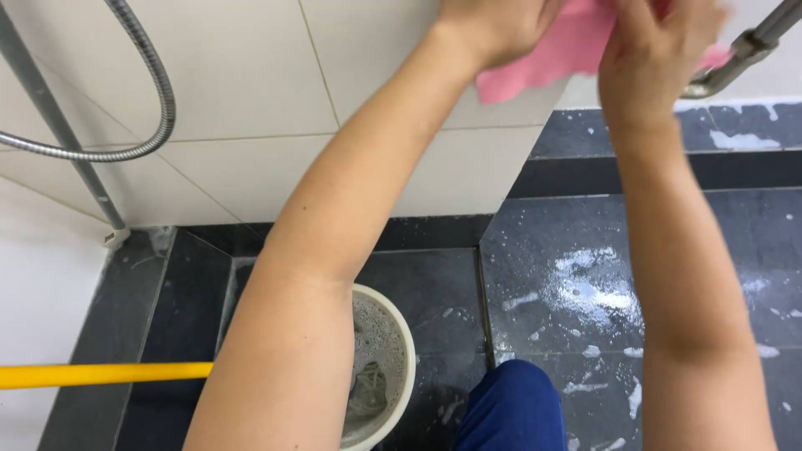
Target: The person wipes the white tiled walls of a bathroom using a pink cloth. They clean the wall near the door, the corner, and the area around the shower fixtures, occasionally dipping the cloth into a bucket of soapy water.
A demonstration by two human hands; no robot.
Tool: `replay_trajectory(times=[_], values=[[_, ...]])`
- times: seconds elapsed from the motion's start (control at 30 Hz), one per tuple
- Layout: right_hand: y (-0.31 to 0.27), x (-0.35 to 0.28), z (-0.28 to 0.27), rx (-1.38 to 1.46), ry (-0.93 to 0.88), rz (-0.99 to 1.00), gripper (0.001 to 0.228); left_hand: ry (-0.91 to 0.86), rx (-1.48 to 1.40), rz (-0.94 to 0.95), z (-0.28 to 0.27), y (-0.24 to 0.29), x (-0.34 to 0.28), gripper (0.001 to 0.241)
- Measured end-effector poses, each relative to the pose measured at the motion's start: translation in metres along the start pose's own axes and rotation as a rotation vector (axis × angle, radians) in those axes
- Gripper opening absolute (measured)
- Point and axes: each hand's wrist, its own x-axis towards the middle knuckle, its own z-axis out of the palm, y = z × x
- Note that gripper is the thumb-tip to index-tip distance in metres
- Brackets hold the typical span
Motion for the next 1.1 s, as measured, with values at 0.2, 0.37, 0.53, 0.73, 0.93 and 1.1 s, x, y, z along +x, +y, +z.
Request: replay_trajectory(times=[0.2,0.37,0.53,0.73,0.93,1.1], values=[[-0.069,-0.130,0.025,0.566,-0.264,0.382,0.028,-0.005,-0.124,0.127,0.103,-0.004,-0.096,0.061],[-0.113,-0.207,0.052,0.321,-0.401,0.564,0.034,-0.155,-0.088,0.069,0.161,-0.010,-0.191,0.070],[-0.156,-0.265,0.090,0.441,-0.568,0.764,0.034,-0.254,0.106,0.008,0.152,-0.042,-0.286,0.067],[-0.230,-0.239,0.111,0.570,-0.835,0.811,0.041,-0.439,-0.071,-0.246,0.054,-0.089,-0.364,0.056],[-0.269,-0.172,0.109,0.820,-0.876,0.815,0.035,-0.260,0.069,-0.216,-0.037,-0.089,-0.309,0.054],[-0.211,-0.187,0.102,1.335,-0.677,0.827,0.030,-0.064,0.188,-0.056,0.003,-0.072,-0.246,0.056]])
